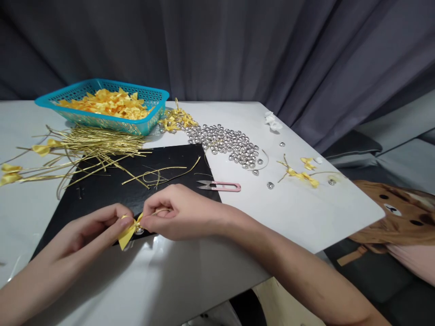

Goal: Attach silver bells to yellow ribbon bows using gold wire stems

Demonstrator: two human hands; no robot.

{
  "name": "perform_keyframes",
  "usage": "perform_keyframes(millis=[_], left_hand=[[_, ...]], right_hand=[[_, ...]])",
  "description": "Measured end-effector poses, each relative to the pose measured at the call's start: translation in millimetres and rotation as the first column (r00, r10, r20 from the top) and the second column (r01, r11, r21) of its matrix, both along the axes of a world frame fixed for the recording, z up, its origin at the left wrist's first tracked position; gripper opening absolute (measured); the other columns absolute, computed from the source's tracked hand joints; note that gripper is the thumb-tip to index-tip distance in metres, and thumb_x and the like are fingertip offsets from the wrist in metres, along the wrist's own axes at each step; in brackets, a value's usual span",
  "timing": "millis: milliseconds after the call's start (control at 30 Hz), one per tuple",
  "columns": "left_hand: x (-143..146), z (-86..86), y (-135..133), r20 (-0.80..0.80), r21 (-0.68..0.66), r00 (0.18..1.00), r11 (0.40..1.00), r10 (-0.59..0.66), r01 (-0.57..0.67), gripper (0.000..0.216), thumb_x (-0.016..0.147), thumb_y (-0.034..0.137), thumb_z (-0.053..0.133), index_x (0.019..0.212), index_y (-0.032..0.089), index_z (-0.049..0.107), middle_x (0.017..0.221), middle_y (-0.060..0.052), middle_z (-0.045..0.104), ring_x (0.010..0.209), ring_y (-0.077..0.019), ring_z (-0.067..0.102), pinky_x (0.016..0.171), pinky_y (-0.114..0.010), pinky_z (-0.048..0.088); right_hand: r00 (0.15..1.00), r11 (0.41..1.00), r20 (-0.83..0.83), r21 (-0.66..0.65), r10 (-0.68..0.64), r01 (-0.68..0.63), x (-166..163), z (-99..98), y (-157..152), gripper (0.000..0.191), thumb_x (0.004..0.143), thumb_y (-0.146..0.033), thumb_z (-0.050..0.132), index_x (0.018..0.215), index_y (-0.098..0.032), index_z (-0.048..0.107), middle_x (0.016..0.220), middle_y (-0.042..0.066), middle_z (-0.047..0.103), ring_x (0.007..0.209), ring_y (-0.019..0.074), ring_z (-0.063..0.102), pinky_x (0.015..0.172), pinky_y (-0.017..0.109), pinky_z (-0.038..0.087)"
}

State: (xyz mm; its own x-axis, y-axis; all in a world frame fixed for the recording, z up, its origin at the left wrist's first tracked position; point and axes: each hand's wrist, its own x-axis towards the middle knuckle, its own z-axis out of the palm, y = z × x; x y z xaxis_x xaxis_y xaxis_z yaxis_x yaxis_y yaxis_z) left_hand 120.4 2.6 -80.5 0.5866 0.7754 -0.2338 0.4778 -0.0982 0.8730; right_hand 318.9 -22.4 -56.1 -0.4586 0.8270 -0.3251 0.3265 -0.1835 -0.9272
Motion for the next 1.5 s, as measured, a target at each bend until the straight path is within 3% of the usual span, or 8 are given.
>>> perform_keyframes(millis=[300, 733, 833, 900, 1000, 1100, 1500], left_hand=[[5, 6.7, -1, -0.003, -0.017, 0.998, 0.998, -0.066, 0.066, 0.039, 0.085, 0.055, 0.042, 0.065, 0.022, 0.051, 0.060, 0.004, 0.045, 0.057, -0.0127, 0.042, 0.050, -0.020, 0.035], [8, 2.9, -2, 0.049, -0.063, 0.998, 0.997, -0.033, 0.036, 0.034, 0.082, 0.051, 0.049, 0.066, 0.022, 0.054, 0.058, 0.004, 0.046, 0.053, -0.0114, 0.042, 0.047, -0.019, 0.034], [5, 2.5, 1, 0.070, -0.063, 0.997, 0.998, -0.016, 0.020, 0.033, 0.083, 0.051, 0.050, 0.066, 0.022, 0.054, 0.059, 0.005, 0.046, 0.054, -0.0113, 0.042, 0.048, -0.019, 0.035], [3, 2.8, 1, 0.083, -0.077, 0.996, 0.997, -0.019, 0.026, 0.033, 0.083, 0.050, 0.050, 0.067, 0.022, 0.055, 0.059, 0.005, 0.046, 0.054, -0.0112, 0.042, 0.048, -0.018, 0.036], [3, 4.1, 2, 0.085, -0.091, 0.996, 0.995, -0.029, 0.037, 0.032, 0.083, 0.050, 0.051, 0.067, 0.023, 0.056, 0.059, 0.004, 0.047, 0.054, -0.0115, 0.042, 0.049, -0.019, 0.036], [5, 6.4, 3, 0.080, -0.070, 0.996, 0.997, -0.028, 0.033, 0.031, 0.082, 0.049, 0.052, 0.066, 0.022, 0.057, 0.059, 0.004, 0.047, 0.054, -0.0115, 0.041, 0.047, -0.019, 0.035], [10, 10.3, 6, 0.057, -0.104, 0.998, 0.994, 0.018, -0.012, 0.031, 0.076, 0.049, 0.057, 0.063, 0.020, 0.056, 0.057, 0.004, 0.048, 0.054, -0.0106, 0.042, 0.048, -0.019, 0.035]], right_hand=[[0.996, 0.999, 0.090, 0.045, -0.002, -0.002, -3, 2.2, -1, 0.013, 0.075, -0.017, 0.050, 0.062, -0.015, 0.048, 0.049, -0.009, 0.028, 0.046, 0.0027, 0.022, 0.044, 0.017, 0.019], [0.991, 0.999, 0.128, 0.028, -0.041, 0.038, -6, 2.0, -1, 0.021, 0.079, -0.020, 0.052, 0.060, -0.015, 0.047, 0.049, -0.009, 0.026, 0.047, 0.0037, 0.021, 0.041, 0.017, 0.018], [0.984, 0.984, 0.066, 0.079, -0.168, 0.162, -2, -0.1, 0, 0.014, 0.075, -0.025, 0.063, 0.075, -0.016, 0.053, 0.050, -0.011, 0.030, 0.046, 0.0036, 0.025, 0.042, 0.017, 0.020], [0.976, 0.970, -0.007, 0.109, -0.219, 0.218, 1, -1.2, 1, 0.027, 0.073, -0.028, 0.069, 0.092, -0.017, 0.054, 0.051, -0.012, 0.030, 0.046, 0.0038, 0.027, 0.042, 0.017, 0.021], [0.990, 0.989, -0.063, 0.060, -0.130, 0.134, 4, -0.8, 1, 0.032, 0.076, -0.032, 0.068, 0.101, -0.016, 0.058, 0.052, -0.011, 0.030, 0.046, 0.0041, 0.026, 0.043, 0.018, 0.019], [0.998, 0.999, -0.043, -0.023, -0.050, 0.049, 3, 0.2, 1, 0.027, 0.076, -0.035, 0.068, 0.090, -0.014, 0.061, 0.053, -0.010, 0.031, 0.047, 0.0043, 0.025, 0.042, 0.019, 0.018], [0.988, 0.993, -0.147, -0.113, -0.053, 0.037, 6, -8.4, 3, 0.029, 0.074, -0.038, 0.071, 0.077, -0.014, 0.055, 0.054, -0.009, 0.037, 0.049, 0.0035, 0.028, 0.044, 0.017, 0.020]])
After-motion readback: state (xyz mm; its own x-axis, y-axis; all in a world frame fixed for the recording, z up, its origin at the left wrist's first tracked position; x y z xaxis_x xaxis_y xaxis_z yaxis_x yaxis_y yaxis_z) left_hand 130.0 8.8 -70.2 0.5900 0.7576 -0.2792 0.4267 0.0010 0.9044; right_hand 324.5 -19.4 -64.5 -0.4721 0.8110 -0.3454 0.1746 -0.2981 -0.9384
